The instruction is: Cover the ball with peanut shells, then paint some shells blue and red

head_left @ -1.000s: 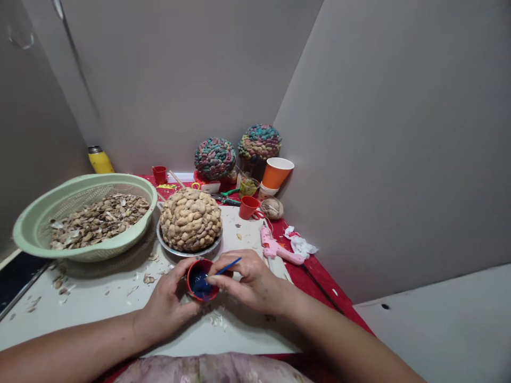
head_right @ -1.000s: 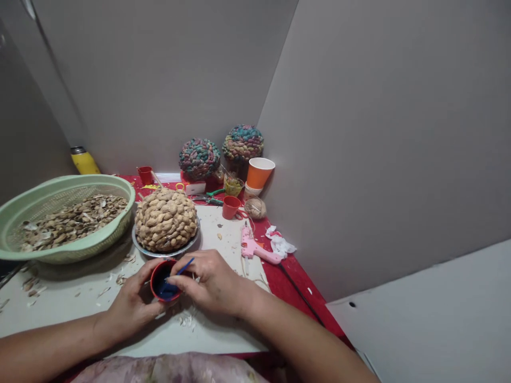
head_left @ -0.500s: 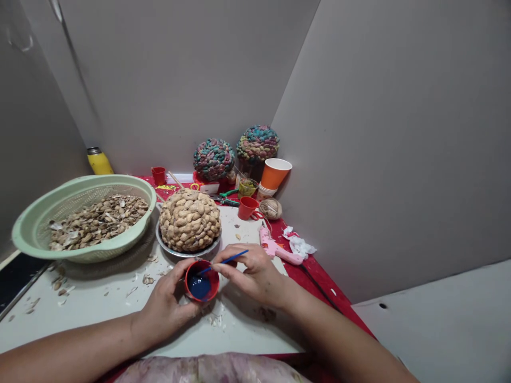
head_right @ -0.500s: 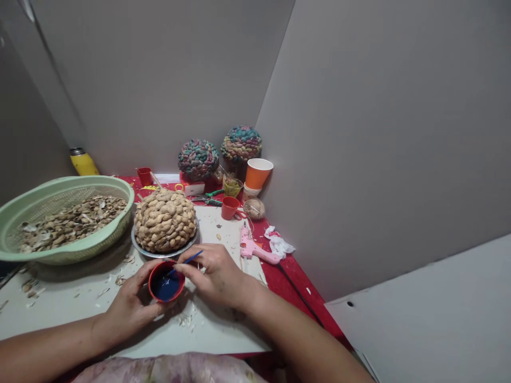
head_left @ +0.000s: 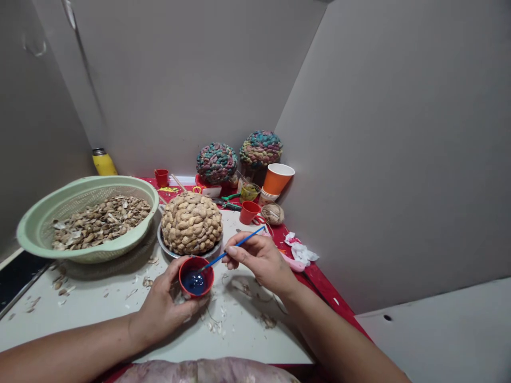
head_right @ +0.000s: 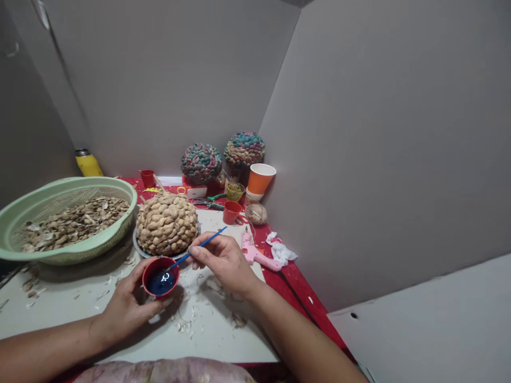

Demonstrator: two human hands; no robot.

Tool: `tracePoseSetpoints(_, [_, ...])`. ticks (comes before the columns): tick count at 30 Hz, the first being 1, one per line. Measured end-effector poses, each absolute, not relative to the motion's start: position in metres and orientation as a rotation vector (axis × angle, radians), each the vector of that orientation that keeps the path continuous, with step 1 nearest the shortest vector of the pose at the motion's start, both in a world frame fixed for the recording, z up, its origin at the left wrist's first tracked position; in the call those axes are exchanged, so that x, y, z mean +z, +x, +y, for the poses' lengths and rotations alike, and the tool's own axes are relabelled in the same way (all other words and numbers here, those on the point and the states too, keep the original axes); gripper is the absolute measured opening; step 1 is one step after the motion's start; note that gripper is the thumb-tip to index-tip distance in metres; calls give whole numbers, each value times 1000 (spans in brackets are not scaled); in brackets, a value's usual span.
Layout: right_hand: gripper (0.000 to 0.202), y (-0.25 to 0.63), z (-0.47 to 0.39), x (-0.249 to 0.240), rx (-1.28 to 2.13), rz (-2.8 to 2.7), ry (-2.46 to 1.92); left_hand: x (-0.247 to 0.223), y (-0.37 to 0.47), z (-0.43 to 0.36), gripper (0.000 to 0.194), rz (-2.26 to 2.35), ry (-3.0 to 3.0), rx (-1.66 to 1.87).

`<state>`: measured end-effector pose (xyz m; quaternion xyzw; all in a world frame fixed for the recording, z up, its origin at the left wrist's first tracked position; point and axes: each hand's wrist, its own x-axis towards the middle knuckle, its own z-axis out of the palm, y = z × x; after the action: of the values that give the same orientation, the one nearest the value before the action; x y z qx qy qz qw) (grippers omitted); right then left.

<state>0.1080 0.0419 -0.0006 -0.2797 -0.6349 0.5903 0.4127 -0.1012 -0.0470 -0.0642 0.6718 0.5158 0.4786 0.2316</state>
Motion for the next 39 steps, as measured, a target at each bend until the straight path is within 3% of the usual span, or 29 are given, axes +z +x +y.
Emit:
tracePoseSetpoints(19, [37,111,68,-21,1624,-1316,-702,-64,-105,-44,51,1493,1798,1392])
tracePoseSetpoints(39, [25,109,68,-35,1236,-1293,-701,-65,-108,-45,51,1588,1772,1442])
